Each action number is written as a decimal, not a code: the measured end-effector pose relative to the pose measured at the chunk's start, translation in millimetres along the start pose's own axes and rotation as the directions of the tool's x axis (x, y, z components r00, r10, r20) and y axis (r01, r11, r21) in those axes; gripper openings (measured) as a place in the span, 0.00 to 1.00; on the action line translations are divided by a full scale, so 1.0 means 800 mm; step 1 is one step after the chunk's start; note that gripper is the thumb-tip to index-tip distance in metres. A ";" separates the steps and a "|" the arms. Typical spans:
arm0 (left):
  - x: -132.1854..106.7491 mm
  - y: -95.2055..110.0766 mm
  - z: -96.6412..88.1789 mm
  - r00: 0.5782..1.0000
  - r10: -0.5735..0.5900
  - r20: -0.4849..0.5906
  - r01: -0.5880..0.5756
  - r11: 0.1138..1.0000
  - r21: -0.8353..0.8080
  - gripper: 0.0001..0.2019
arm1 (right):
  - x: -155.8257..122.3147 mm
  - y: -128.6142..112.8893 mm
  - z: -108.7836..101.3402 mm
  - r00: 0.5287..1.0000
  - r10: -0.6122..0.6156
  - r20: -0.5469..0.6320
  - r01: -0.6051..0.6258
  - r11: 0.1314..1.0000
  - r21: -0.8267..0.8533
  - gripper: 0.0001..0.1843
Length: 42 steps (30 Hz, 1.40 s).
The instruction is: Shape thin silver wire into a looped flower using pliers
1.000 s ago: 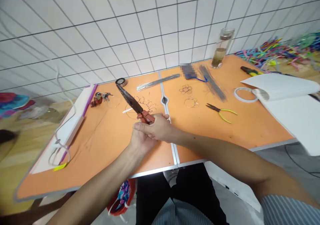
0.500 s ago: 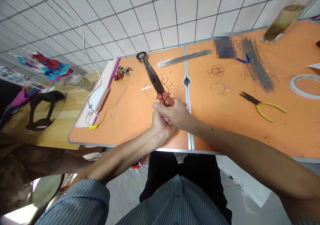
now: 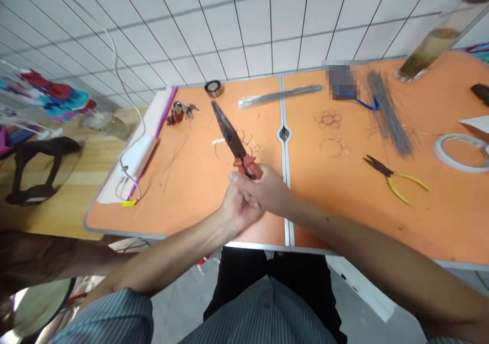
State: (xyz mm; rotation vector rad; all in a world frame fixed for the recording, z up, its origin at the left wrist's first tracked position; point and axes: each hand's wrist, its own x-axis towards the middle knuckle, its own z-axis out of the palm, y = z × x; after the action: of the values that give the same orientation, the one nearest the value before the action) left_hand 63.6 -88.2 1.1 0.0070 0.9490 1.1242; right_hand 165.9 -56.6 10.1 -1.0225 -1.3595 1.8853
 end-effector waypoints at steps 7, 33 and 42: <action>-0.026 0.081 -0.063 0.790 0.608 0.083 -0.605 0.749 0.271 0.10 | 0.001 -0.015 -0.027 0.991 -0.001 0.131 -0.007 0.998 0.056 0.25; 0.046 0.122 -0.016 0.755 0.537 0.376 -0.655 0.644 0.396 0.12 | -0.002 -0.033 -0.056 0.947 0.193 0.256 -0.160 0.977 -0.143 0.27; 0.041 0.138 -0.015 0.816 0.518 0.258 -0.576 0.768 0.279 0.07 | -0.005 -0.029 -0.062 0.963 0.138 0.229 -0.073 0.960 -0.271 0.25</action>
State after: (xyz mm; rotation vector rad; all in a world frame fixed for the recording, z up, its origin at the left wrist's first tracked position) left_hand -24.7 -15.6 22.3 0.7056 1.0109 1.4505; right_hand 210.9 -28.1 24.2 -1.0298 -1.7667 2.0027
